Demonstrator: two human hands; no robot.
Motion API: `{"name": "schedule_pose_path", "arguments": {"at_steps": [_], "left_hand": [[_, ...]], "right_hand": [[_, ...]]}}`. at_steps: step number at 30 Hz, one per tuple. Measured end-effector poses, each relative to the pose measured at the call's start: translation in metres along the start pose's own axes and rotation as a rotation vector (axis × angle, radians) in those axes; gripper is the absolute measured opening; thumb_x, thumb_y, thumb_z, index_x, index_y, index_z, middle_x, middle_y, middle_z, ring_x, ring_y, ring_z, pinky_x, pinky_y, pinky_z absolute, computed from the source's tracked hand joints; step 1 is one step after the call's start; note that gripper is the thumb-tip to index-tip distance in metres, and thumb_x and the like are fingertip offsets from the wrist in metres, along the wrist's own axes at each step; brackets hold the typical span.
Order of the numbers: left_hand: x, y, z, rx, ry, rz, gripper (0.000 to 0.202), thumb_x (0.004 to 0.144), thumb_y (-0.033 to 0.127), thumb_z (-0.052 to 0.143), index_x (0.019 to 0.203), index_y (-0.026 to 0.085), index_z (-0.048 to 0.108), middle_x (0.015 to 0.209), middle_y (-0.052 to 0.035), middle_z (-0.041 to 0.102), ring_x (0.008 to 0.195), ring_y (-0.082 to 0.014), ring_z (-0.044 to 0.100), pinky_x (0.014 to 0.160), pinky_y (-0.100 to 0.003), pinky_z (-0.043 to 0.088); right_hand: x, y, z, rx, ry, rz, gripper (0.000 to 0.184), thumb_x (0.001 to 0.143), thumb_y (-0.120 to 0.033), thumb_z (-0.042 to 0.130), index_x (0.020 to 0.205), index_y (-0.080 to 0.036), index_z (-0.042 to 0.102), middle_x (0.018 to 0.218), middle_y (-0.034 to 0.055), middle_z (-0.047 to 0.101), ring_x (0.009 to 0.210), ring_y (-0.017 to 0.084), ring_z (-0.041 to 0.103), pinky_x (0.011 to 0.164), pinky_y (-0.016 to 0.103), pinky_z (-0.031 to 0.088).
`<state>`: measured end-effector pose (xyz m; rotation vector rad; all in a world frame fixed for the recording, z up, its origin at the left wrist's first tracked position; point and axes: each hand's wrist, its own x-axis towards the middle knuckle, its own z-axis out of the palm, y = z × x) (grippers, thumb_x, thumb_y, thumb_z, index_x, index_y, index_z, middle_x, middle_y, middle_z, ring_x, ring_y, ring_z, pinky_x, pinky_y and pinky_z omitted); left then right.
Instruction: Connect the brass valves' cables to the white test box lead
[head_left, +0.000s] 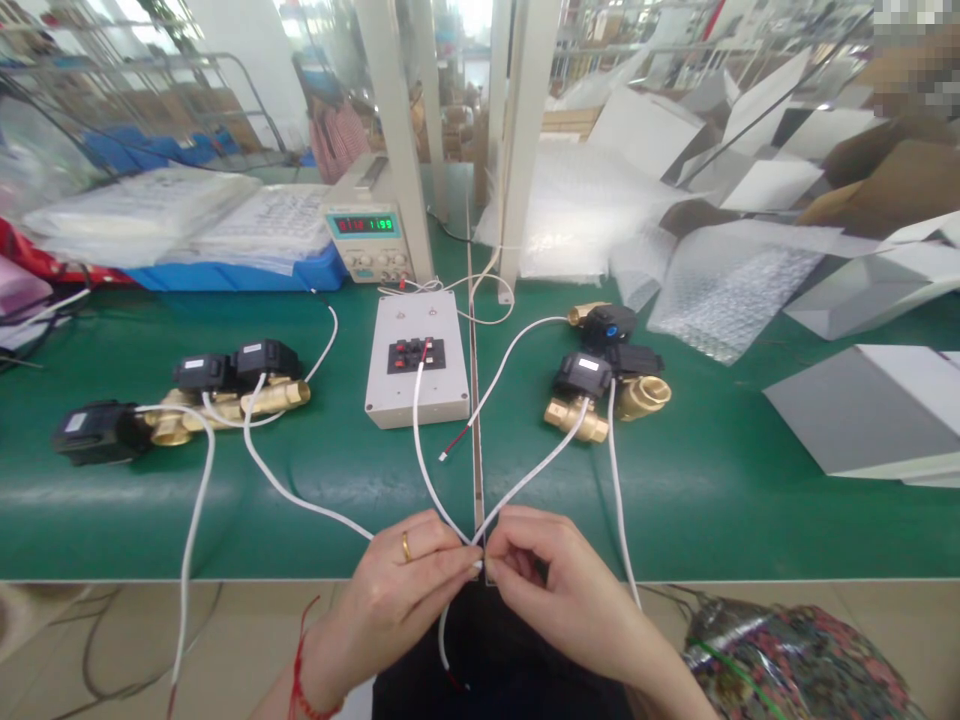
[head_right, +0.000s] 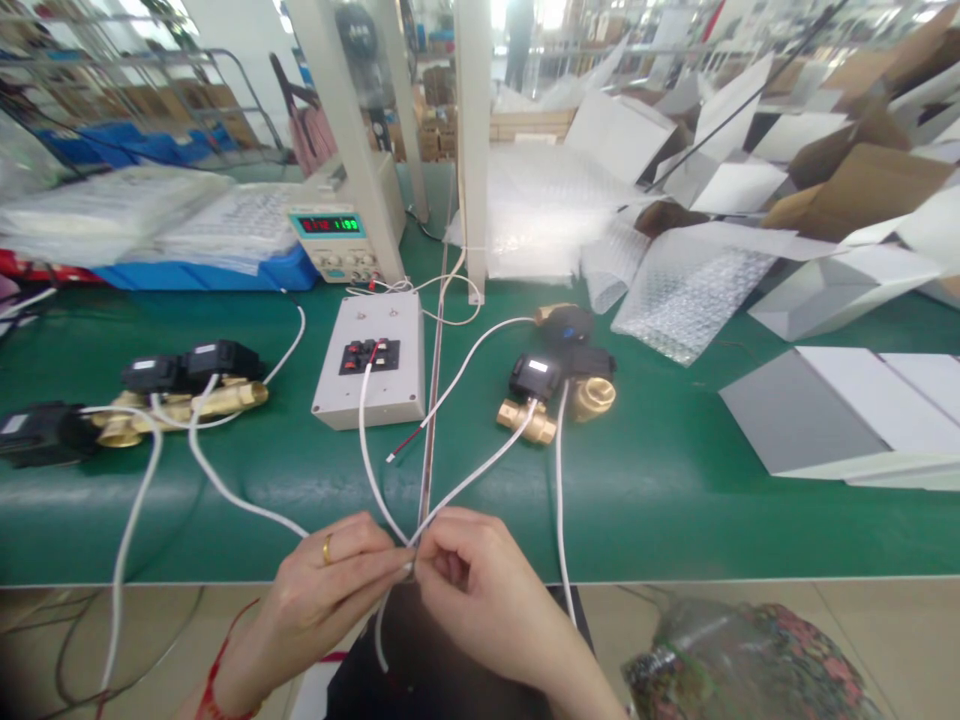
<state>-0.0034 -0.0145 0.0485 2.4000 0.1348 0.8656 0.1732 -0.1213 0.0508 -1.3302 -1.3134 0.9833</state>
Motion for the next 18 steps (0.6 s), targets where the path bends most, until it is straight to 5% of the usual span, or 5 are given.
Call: {"name": "schedule_pose_path", "arguments": {"at_steps": [18], "left_hand": [[-0.0031, 0.0033, 0.0041, 0.047, 0.072, -0.062, 0.015, 0.103, 0.016, 0.057, 0.098, 0.014, 0.071, 0.08, -0.0049, 0.068, 0.071, -0.0139, 0.061, 0.064, -0.024, 0.05]], "right_hand": [[0.0002, 0.0037, 0.0061, -0.067, 0.021, -0.03, 0.022, 0.088, -0.02, 0.045, 0.066, -0.021, 0.046, 0.065, -0.0031, 0.043, 0.056, 0.014, 0.041, 0.051, 0.026, 0.027]]}}
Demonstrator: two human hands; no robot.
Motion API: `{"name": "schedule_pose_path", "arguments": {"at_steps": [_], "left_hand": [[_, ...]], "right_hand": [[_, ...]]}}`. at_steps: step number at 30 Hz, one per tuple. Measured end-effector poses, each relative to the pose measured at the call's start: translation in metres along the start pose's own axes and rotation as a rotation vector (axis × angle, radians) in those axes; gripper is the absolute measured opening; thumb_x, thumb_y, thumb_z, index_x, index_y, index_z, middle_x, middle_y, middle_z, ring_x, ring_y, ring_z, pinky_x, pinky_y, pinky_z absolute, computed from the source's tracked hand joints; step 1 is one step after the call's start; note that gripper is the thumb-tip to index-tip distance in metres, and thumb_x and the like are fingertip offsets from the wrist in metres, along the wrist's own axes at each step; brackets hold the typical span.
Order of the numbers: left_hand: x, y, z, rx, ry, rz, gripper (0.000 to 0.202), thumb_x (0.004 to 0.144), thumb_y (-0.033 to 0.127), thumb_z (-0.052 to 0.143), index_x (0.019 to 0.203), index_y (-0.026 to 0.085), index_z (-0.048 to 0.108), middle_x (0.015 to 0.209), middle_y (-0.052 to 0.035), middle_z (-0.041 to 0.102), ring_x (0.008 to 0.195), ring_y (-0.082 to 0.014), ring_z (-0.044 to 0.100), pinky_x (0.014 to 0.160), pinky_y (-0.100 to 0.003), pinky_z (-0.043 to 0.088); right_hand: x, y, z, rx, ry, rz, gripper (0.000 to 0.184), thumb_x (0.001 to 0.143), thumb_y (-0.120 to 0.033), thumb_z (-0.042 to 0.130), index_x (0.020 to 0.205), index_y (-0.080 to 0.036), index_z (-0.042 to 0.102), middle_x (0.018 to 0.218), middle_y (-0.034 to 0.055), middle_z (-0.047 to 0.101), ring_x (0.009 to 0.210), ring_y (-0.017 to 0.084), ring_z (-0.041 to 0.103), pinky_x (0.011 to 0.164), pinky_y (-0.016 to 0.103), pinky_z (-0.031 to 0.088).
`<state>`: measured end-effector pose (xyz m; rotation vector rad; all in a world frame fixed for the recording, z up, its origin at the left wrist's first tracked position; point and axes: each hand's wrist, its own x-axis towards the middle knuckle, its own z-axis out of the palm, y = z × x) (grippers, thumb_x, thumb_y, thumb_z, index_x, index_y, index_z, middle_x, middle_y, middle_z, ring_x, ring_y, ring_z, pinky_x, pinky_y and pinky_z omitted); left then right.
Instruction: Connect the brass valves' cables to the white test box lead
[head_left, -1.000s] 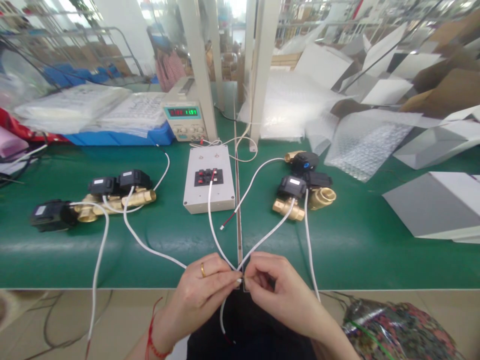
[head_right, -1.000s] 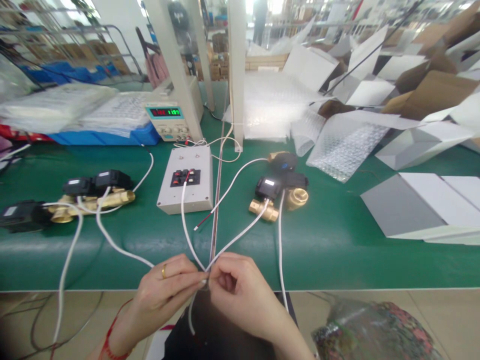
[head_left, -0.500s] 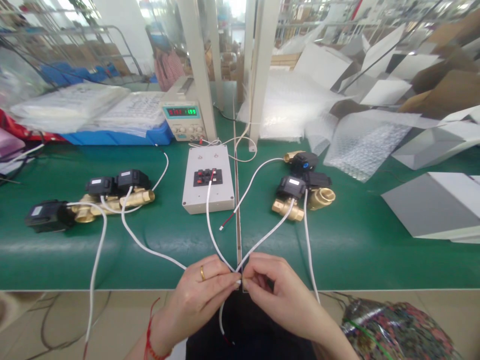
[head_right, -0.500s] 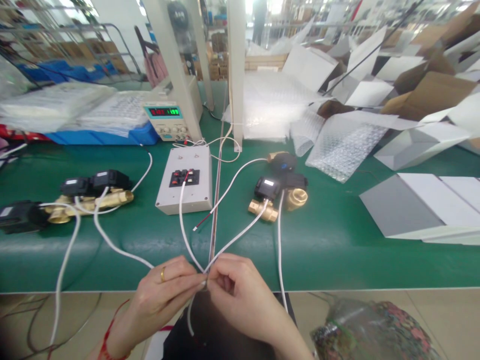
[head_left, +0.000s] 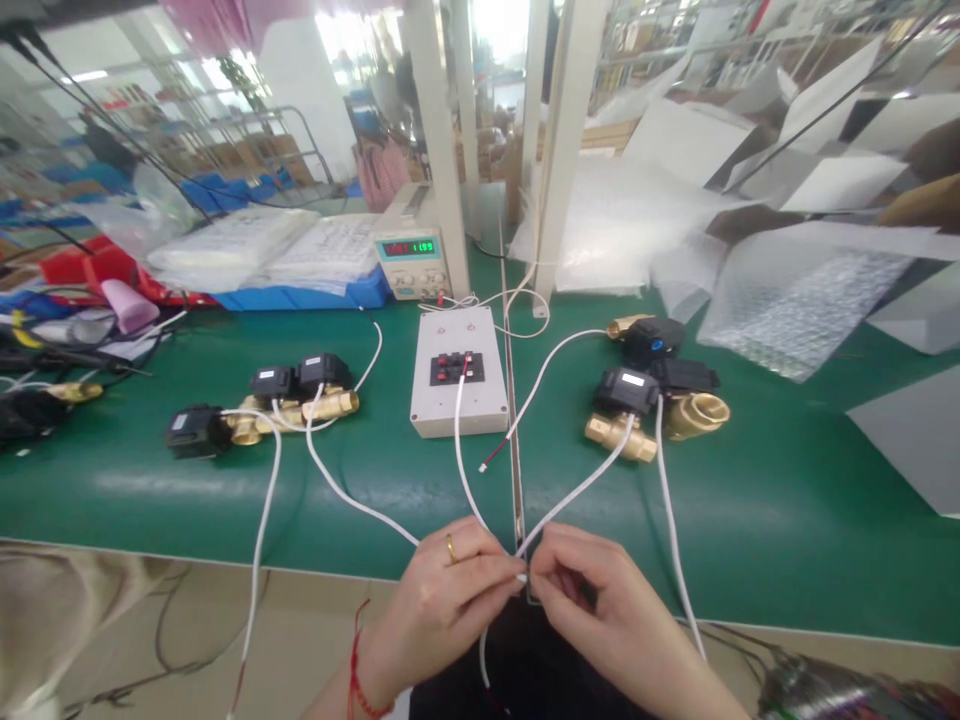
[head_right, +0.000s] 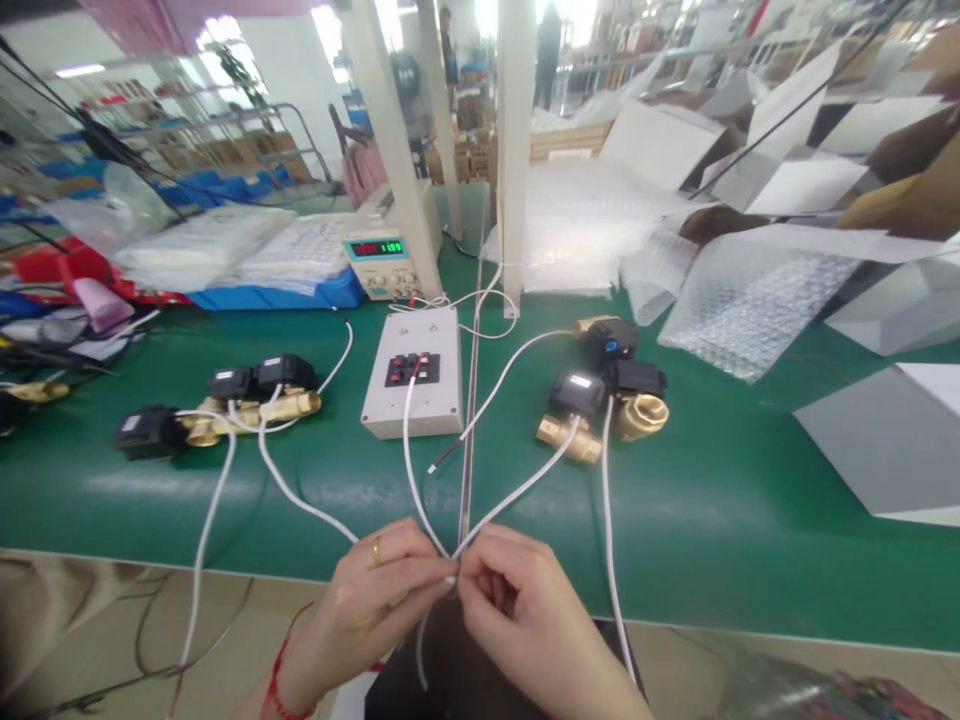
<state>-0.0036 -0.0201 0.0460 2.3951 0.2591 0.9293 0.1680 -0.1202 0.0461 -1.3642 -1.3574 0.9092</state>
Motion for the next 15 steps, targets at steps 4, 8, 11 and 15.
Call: {"name": "schedule_pose_path", "arguments": {"at_steps": [4, 8, 11, 15], "left_hand": [[-0.0023, -0.0006, 0.001, -0.022, -0.008, -0.018, 0.014, 0.102, 0.015, 0.058, 0.099, 0.014, 0.071, 0.082, -0.0057, 0.069, 0.072, -0.0145, 0.062, 0.065, -0.024, 0.05], [-0.0018, -0.0001, 0.0018, -0.021, 0.008, -0.013, 0.016, 0.103, 0.017, 0.057, 0.097, 0.014, 0.071, 0.079, -0.0056, 0.069, 0.071, -0.0147, 0.062, 0.064, -0.025, 0.049], [-0.001, 0.0001, 0.0014, -0.003, 0.005, -0.011, 0.018, 0.104, 0.018, 0.056, 0.096, 0.014, 0.071, 0.078, -0.0057, 0.069, 0.07, -0.0149, 0.061, 0.064, -0.025, 0.05], [-0.0019, -0.0008, 0.0006, -0.009, -0.003, -0.02, 0.016, 0.102, 0.017, 0.058, 0.097, 0.013, 0.072, 0.079, -0.0062, 0.069, 0.071, -0.0148, 0.062, 0.065, -0.025, 0.05]], "right_hand": [[0.0005, -0.0002, -0.0006, -0.025, -0.002, -0.002, 0.024, 0.09, -0.023, 0.045, 0.066, -0.021, 0.047, 0.064, -0.0028, 0.044, 0.055, 0.015, 0.043, 0.05, 0.025, 0.029], [0.0005, -0.0003, -0.0011, -0.024, 0.001, -0.005, 0.026, 0.091, -0.025, 0.047, 0.065, -0.021, 0.049, 0.064, -0.0025, 0.045, 0.055, 0.015, 0.043, 0.05, 0.025, 0.031], [0.0007, 0.0006, -0.0004, -0.014, 0.001, -0.003, 0.026, 0.091, -0.025, 0.047, 0.066, -0.021, 0.05, 0.064, -0.0023, 0.045, 0.054, 0.015, 0.043, 0.05, 0.025, 0.031], [0.0009, 0.0014, 0.0003, -0.01, 0.019, -0.015, 0.026, 0.091, -0.024, 0.048, 0.066, -0.021, 0.05, 0.064, -0.0023, 0.045, 0.054, 0.015, 0.043, 0.049, 0.025, 0.03]]}}
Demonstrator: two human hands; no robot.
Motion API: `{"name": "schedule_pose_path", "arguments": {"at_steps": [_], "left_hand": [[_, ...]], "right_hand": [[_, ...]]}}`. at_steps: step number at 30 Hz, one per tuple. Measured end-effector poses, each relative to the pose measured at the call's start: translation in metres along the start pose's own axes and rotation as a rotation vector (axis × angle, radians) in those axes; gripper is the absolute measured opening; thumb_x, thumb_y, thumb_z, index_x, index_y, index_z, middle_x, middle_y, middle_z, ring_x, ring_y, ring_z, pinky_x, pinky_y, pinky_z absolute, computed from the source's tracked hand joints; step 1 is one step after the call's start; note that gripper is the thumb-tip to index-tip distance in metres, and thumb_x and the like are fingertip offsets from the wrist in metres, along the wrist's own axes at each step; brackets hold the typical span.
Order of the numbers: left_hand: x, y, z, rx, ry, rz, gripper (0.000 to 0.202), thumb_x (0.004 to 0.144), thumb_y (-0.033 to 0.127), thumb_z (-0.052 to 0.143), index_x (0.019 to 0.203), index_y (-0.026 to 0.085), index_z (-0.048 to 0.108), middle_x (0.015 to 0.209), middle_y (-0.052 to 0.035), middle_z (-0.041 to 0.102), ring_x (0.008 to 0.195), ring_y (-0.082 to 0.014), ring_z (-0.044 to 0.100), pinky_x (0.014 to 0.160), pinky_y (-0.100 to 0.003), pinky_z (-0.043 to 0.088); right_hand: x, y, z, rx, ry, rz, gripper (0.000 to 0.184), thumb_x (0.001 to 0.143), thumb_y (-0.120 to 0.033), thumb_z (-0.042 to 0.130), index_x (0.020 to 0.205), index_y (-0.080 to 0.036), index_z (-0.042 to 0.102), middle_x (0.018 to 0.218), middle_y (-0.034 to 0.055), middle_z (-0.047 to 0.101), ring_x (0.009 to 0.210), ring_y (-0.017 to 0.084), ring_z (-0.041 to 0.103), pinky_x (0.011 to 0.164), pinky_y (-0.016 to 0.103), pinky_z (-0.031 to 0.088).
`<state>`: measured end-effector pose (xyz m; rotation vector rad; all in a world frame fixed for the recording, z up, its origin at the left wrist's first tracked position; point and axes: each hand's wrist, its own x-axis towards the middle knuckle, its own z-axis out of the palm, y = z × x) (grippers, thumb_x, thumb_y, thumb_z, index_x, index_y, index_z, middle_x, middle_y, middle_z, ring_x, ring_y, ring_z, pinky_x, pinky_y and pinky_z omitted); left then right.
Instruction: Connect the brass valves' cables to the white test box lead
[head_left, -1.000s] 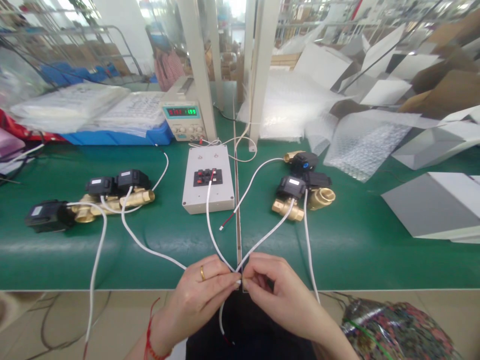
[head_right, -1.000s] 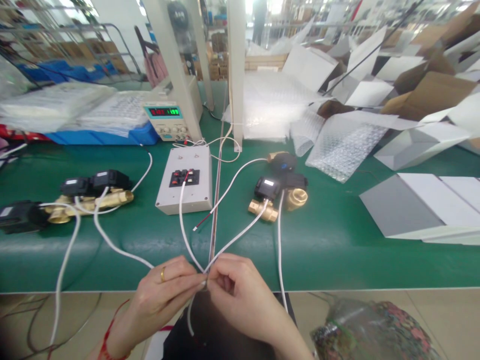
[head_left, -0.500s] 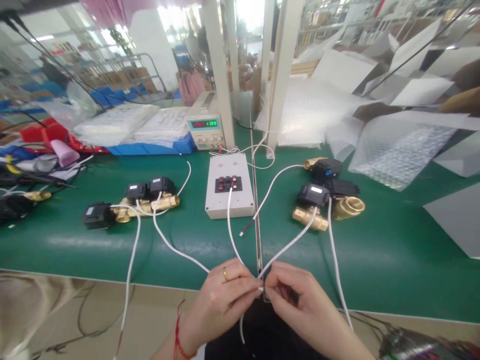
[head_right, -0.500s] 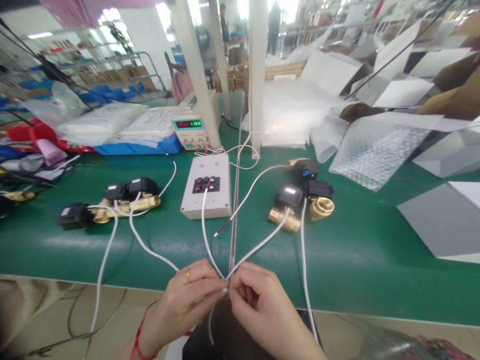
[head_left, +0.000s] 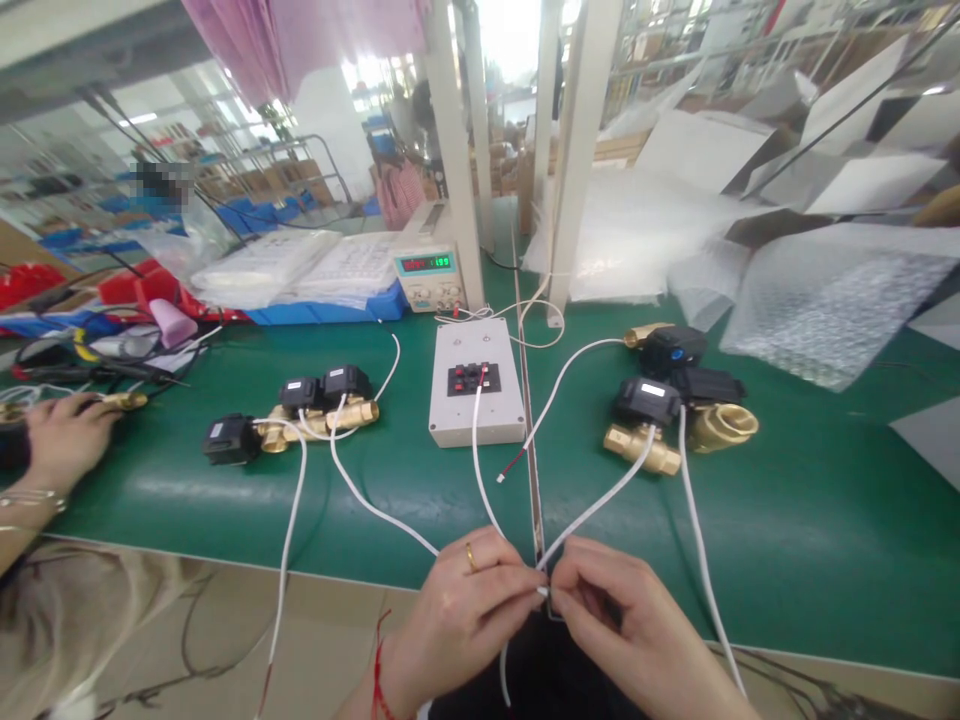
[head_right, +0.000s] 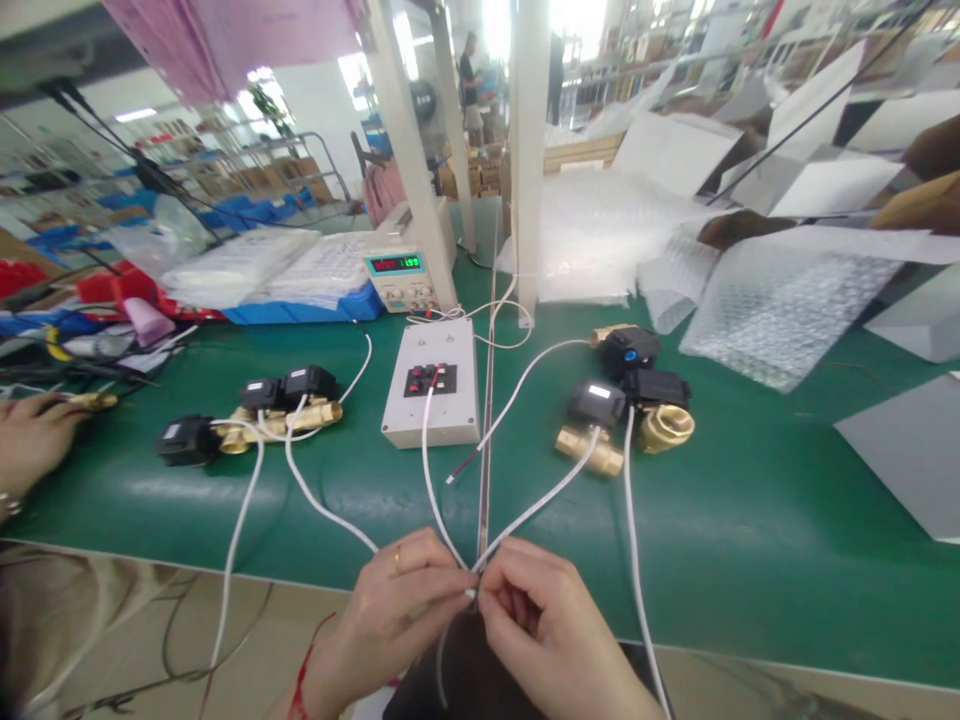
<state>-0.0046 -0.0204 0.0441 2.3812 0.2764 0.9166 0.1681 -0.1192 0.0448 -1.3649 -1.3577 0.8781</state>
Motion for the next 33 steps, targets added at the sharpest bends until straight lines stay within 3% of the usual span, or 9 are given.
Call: {"name": "schedule_pose_path", "arguments": {"at_steps": [12, 33], "left_hand": [[-0.0002, 0.0006, -0.0003, -0.017, -0.018, -0.012, 0.018, 0.103, 0.019, 0.058, 0.095, 0.013, 0.073, 0.079, -0.0053, 0.069, 0.072, -0.0136, 0.062, 0.068, -0.023, 0.049], [0.0023, -0.0008, -0.0039, -0.076, 0.007, -0.008, 0.017, 0.102, 0.021, 0.061, 0.099, 0.015, 0.076, 0.08, -0.0054, 0.072, 0.072, -0.0126, 0.066, 0.066, -0.021, 0.05]], "right_hand": [[-0.0008, -0.0038, -0.0009, -0.002, -0.041, 0.057, 0.026, 0.09, -0.027, 0.044, 0.066, -0.021, 0.049, 0.065, -0.0021, 0.044, 0.056, 0.016, 0.043, 0.052, 0.026, 0.03], [-0.0044, -0.002, -0.0045, 0.045, -0.026, 0.035, 0.027, 0.093, -0.026, 0.047, 0.066, -0.021, 0.048, 0.065, -0.0023, 0.044, 0.058, 0.016, 0.044, 0.053, 0.026, 0.03]]}}
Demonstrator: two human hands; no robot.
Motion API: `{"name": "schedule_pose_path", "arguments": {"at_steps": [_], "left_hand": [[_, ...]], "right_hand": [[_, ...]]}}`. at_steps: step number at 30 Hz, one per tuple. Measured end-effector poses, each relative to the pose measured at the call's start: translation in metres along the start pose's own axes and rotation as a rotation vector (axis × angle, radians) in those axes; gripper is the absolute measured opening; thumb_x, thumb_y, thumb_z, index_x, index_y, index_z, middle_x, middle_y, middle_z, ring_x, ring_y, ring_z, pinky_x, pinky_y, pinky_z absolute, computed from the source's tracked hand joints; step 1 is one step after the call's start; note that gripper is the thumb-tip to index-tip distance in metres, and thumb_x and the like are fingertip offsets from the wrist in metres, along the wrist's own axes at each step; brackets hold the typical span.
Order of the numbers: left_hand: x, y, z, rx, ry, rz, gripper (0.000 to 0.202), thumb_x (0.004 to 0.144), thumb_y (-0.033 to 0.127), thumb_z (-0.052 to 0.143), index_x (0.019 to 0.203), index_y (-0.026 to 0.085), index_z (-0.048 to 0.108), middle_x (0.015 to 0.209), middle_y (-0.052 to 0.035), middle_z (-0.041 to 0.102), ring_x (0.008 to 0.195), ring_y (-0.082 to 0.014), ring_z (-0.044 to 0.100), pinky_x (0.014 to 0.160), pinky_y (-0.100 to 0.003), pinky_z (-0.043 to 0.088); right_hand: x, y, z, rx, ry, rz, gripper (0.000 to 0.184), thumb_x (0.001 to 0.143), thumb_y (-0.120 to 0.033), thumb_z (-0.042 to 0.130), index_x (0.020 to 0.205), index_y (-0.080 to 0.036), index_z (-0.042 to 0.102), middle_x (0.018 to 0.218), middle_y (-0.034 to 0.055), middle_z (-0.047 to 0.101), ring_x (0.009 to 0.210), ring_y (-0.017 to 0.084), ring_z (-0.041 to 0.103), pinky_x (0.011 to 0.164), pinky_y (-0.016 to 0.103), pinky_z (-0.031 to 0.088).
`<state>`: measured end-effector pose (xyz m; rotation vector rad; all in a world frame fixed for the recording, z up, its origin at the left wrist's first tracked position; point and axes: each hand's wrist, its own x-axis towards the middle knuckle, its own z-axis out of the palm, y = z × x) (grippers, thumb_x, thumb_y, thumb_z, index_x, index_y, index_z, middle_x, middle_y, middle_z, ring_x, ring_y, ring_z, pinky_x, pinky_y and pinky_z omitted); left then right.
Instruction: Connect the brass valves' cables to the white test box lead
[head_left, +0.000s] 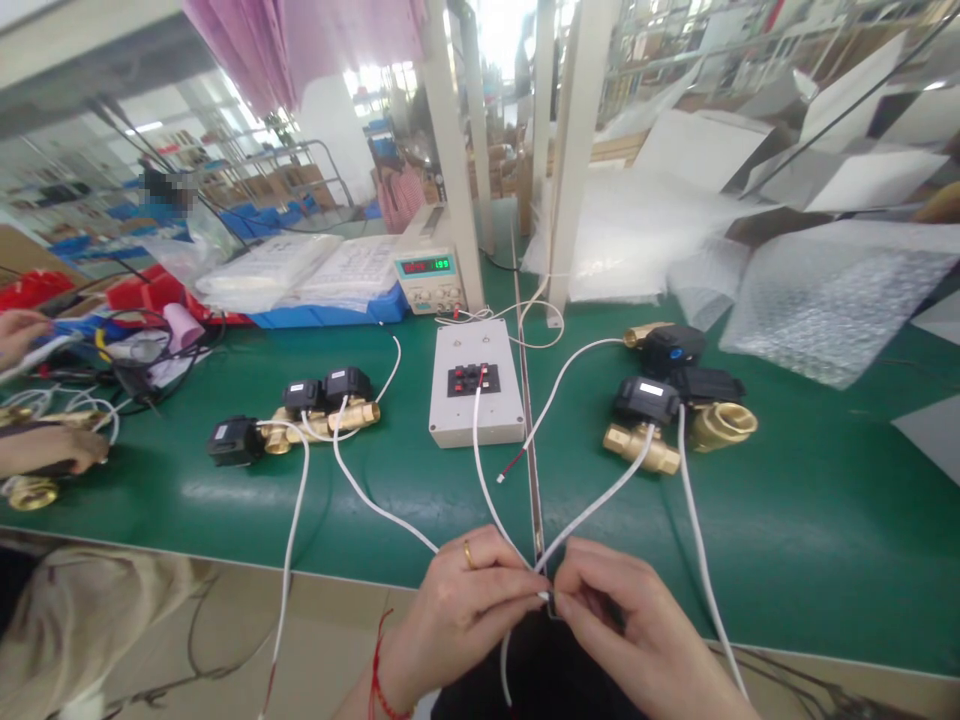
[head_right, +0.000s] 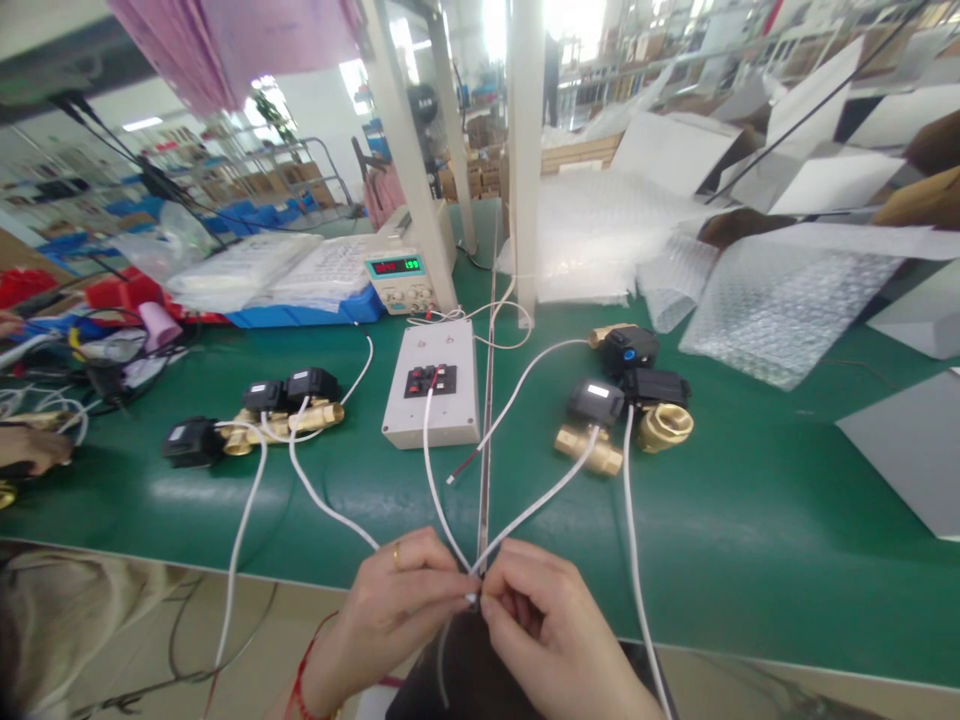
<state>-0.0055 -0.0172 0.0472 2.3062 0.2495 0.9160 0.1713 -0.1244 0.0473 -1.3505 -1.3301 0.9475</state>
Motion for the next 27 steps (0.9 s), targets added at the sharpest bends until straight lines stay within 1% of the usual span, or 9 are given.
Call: {"name": "schedule_pose_path", "arguments": {"at_steps": [9, 12, 14, 16, 20, 22, 24, 26, 27], "left_hand": [[0.0, 0.003, -0.004, -0.037, -0.027, -0.05, 0.018, 0.097, 0.031, 0.07, 0.1, 0.015, 0.077, 0.083, -0.006, 0.072, 0.075, -0.0136, 0.068, 0.069, -0.021, 0.054], [0.003, 0.003, -0.014, 0.034, 0.049, -0.069, 0.012, 0.099, 0.024, 0.068, 0.103, 0.017, 0.076, 0.087, -0.0049, 0.072, 0.078, -0.0132, 0.068, 0.069, -0.021, 0.054], [0.007, -0.003, -0.029, 0.174, 0.149, -0.094, 0.014, 0.099, 0.015, 0.062, 0.098, 0.018, 0.075, 0.086, -0.0036, 0.072, 0.078, -0.013, 0.068, 0.07, -0.022, 0.055], [0.015, -0.018, -0.055, 0.398, 0.268, -0.158, 0.016, 0.099, 0.017, 0.059, 0.094, 0.019, 0.074, 0.088, -0.0038, 0.073, 0.08, -0.0153, 0.068, 0.073, -0.027, 0.056], [0.04, -0.068, -0.12, 0.783, 0.479, -0.351, 0.023, 0.095, 0.034, 0.057, 0.097, 0.017, 0.072, 0.102, -0.015, 0.071, 0.103, -0.0336, 0.066, 0.091, -0.051, 0.052], [0.052, -0.091, -0.143, 0.856, 0.473, -0.444, 0.019, 0.091, 0.034, 0.06, 0.092, 0.018, 0.07, 0.104, -0.0184, 0.069, 0.114, -0.0423, 0.06, 0.096, -0.059, 0.047], [0.06, -0.103, -0.153, 0.926, 0.424, -0.534, 0.015, 0.089, 0.034, 0.066, 0.086, 0.019, 0.068, 0.095, -0.0175, 0.069, 0.116, -0.0457, 0.059, 0.096, -0.06, 0.046], [0.063, -0.105, -0.153, 1.008, 0.372, -0.609, 0.018, 0.09, 0.033, 0.068, 0.084, 0.017, 0.067, 0.087, -0.0154, 0.068, 0.115, -0.0431, 0.06, 0.096, -0.057, 0.046], [0.063, -0.105, -0.15, 1.043, 0.338, -0.637, 0.019, 0.091, 0.034, 0.068, 0.087, 0.016, 0.068, 0.089, -0.0141, 0.069, 0.113, -0.0388, 0.061, 0.098, -0.054, 0.047]], "right_hand": [[-0.003, 0.004, -0.008, 0.052, -0.01, 0.023, 0.028, 0.092, -0.028, 0.05, 0.065, -0.021, 0.05, 0.065, -0.0024, 0.044, 0.059, 0.017, 0.043, 0.055, 0.028, 0.029], [-0.004, 0.005, -0.01, 0.079, -0.01, 0.035, 0.027, 0.092, -0.028, 0.051, 0.066, -0.021, 0.05, 0.066, -0.0018, 0.045, 0.061, 0.018, 0.044, 0.056, 0.028, 0.029], [-0.004, 0.007, -0.011, 0.103, -0.018, 0.045, 0.026, 0.092, -0.028, 0.052, 0.066, -0.021, 0.051, 0.068, -0.0015, 0.045, 0.063, 0.018, 0.044, 0.058, 0.028, 0.029], [-0.004, 0.008, -0.01, 0.12, -0.016, 0.049, 0.025, 0.091, -0.027, 0.053, 0.067, -0.021, 0.052, 0.069, -0.0016, 0.045, 0.063, 0.018, 0.044, 0.058, 0.028, 0.029], [-0.003, 0.009, -0.009, 0.105, 0.016, 0.039, 0.026, 0.091, -0.027, 0.054, 0.066, -0.021, 0.051, 0.068, -0.0019, 0.045, 0.062, 0.017, 0.044, 0.058, 0.028, 0.03], [-0.005, 0.011, -0.011, 0.072, 0.009, 0.022, 0.027, 0.093, -0.027, 0.054, 0.066, -0.021, 0.05, 0.068, -0.0015, 0.046, 0.062, 0.018, 0.045, 0.058, 0.028, 0.032], [-0.01, 0.014, -0.012, 0.032, -0.023, -0.001, 0.031, 0.096, -0.031, 0.056, 0.066, -0.021, 0.051, 0.067, -0.0005, 0.049, 0.062, 0.019, 0.049, 0.059, 0.029, 0.037], [-0.011, 0.02, -0.01, -0.017, -0.032, -0.011, 0.037, 0.098, -0.04, 0.063, 0.066, -0.024, 0.056, 0.067, 0.0012, 0.054, 0.062, 0.022, 0.056, 0.059, 0.031, 0.044], [-0.008, 0.023, -0.007, -0.057, 0.046, 0.016, 0.038, 0.098, -0.045, 0.07, 0.067, -0.026, 0.059, 0.069, 0.0026, 0.058, 0.067, 0.025, 0.06, 0.064, 0.033, 0.05]]}}
